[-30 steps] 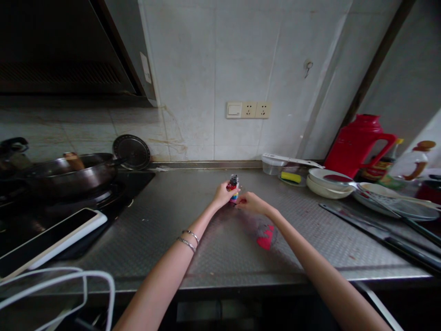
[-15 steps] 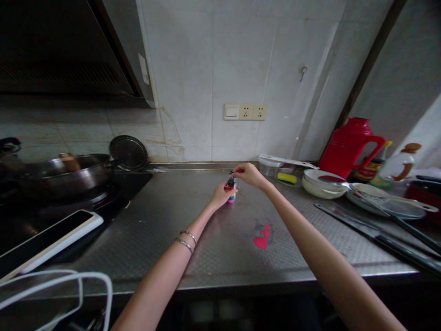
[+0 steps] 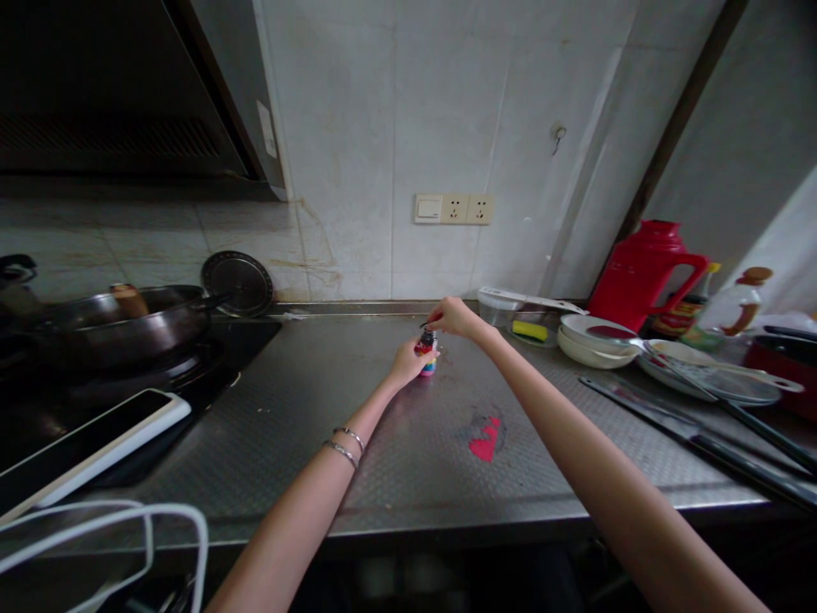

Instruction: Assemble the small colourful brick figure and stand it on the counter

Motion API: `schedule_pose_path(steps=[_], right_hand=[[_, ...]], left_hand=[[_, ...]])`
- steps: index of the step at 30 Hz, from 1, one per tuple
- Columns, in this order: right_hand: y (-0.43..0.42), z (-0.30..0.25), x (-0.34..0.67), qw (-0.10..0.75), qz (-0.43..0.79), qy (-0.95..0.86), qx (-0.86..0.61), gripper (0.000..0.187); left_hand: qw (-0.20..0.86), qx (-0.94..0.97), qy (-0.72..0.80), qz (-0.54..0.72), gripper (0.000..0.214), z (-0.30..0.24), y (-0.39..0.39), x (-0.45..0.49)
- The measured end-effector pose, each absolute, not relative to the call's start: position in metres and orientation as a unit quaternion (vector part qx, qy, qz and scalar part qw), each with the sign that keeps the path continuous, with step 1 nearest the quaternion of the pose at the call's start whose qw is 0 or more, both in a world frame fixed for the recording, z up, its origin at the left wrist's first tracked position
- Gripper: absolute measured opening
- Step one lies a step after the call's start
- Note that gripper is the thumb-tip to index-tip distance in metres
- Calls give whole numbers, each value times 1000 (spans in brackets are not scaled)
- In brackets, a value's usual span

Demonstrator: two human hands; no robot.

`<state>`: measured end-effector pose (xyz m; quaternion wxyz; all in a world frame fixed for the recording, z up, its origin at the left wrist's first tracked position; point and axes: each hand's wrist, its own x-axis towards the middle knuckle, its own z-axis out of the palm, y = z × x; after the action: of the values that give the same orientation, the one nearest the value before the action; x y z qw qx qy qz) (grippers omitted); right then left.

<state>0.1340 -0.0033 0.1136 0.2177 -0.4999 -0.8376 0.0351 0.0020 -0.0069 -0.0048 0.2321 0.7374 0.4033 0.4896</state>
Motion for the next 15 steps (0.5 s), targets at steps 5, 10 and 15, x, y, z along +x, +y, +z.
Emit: schedule_pose_path(steps=[5, 10, 15], right_hand=[[-10, 116, 136, 243, 69, -822, -510, 22], [-19, 116, 137, 304, 61, -821, -480, 27], [-24, 109, 144, 372, 46, -793, -480, 34]], left_hand=[[229, 735, 408, 490, 29, -6, -6, 2], [233, 738, 403, 488, 27, -4, -7, 2], [224, 739, 410, 486, 25, -3, -8, 2]])
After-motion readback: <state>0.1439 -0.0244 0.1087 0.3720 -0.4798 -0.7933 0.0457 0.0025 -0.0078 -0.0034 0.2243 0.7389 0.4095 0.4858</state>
